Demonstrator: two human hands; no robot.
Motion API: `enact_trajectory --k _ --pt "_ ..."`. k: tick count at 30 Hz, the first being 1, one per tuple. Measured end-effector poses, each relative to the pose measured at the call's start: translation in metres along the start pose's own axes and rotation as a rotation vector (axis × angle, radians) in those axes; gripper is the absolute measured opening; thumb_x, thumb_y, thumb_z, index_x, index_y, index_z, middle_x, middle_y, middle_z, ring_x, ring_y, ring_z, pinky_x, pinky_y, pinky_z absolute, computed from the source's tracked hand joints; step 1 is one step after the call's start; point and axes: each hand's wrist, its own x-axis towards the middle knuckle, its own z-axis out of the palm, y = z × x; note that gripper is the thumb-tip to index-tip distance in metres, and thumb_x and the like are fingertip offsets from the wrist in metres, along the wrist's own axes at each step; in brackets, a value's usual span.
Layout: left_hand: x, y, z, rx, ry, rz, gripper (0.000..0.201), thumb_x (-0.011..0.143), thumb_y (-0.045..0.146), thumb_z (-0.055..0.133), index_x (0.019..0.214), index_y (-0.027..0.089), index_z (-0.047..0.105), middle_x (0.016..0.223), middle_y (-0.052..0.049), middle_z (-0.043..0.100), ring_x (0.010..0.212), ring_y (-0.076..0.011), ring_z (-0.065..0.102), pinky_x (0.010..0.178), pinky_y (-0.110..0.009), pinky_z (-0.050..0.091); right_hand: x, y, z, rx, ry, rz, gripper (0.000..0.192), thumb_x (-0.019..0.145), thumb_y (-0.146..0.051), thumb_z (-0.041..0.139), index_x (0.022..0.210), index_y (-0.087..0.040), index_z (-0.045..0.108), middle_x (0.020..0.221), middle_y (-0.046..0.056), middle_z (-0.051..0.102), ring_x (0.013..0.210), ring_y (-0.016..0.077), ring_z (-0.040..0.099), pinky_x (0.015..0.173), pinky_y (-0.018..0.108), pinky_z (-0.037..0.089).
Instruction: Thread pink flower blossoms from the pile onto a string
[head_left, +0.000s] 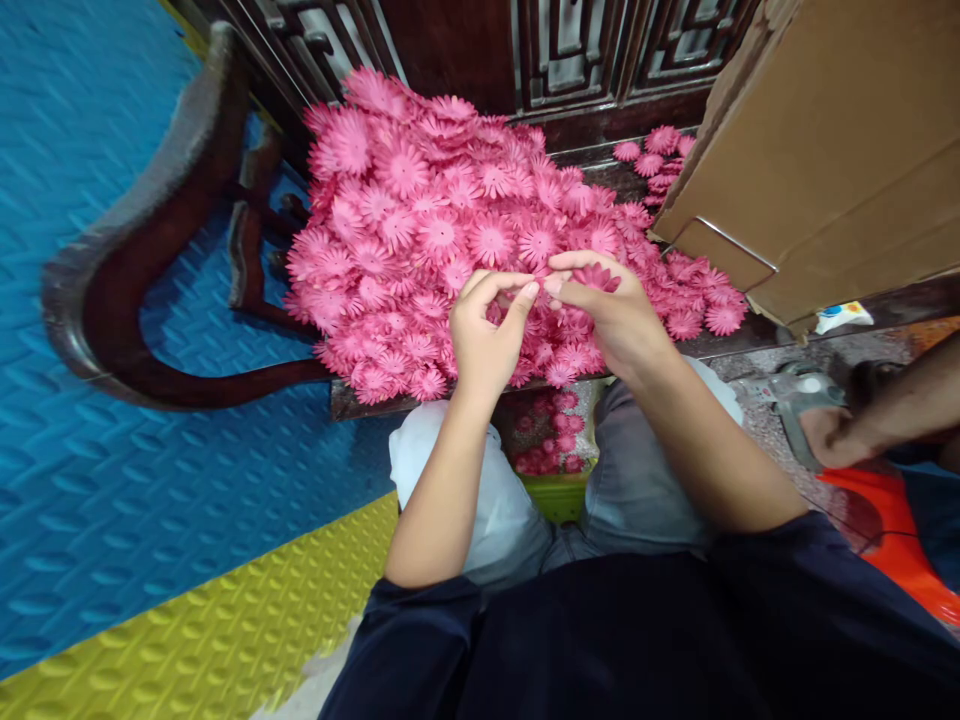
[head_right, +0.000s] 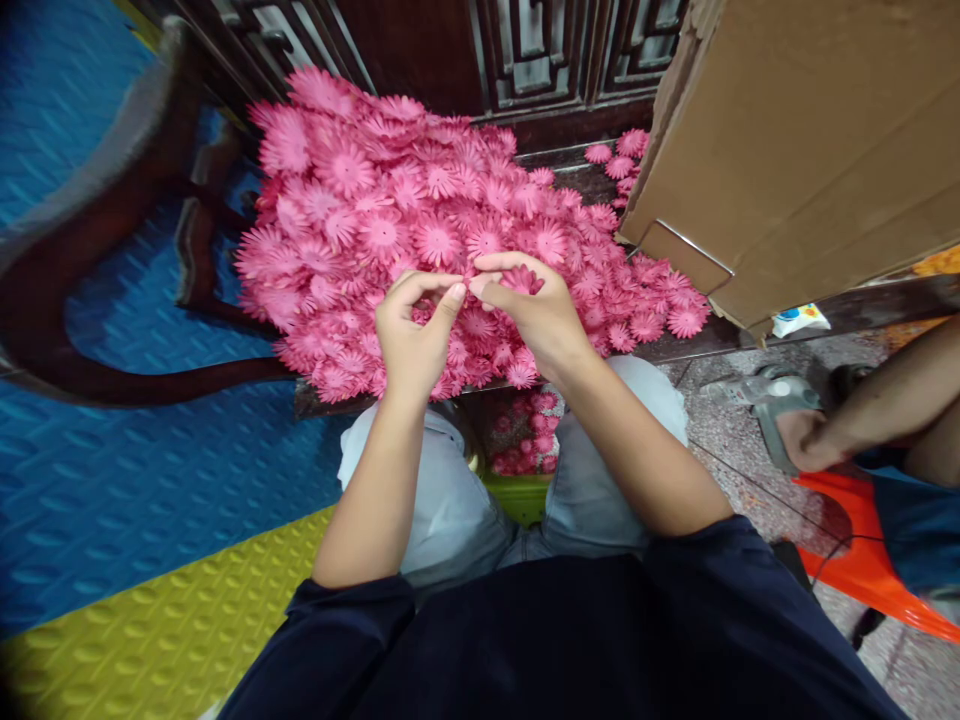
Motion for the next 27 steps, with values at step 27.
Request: enact_trajectory --k 27 --pt "0.0016 -0.0003 -0.0027 -0.106 -0.071 -0.059 0.012 0.08 0.032 0.063 0.077 0.022 0.069 0.076 0.001 0.067 0.072 -0.0118 0.059 0.07 -0.026 0.045 0.0 -0.0007 -0.002 -0.014 -0.06 0.034 0.027 0.062 -0.035 0.076 0.082 -0.021 0.063 0.073 -0.002 0.062 0.069 0.0103 0.058 0.074 0.028 0.048"
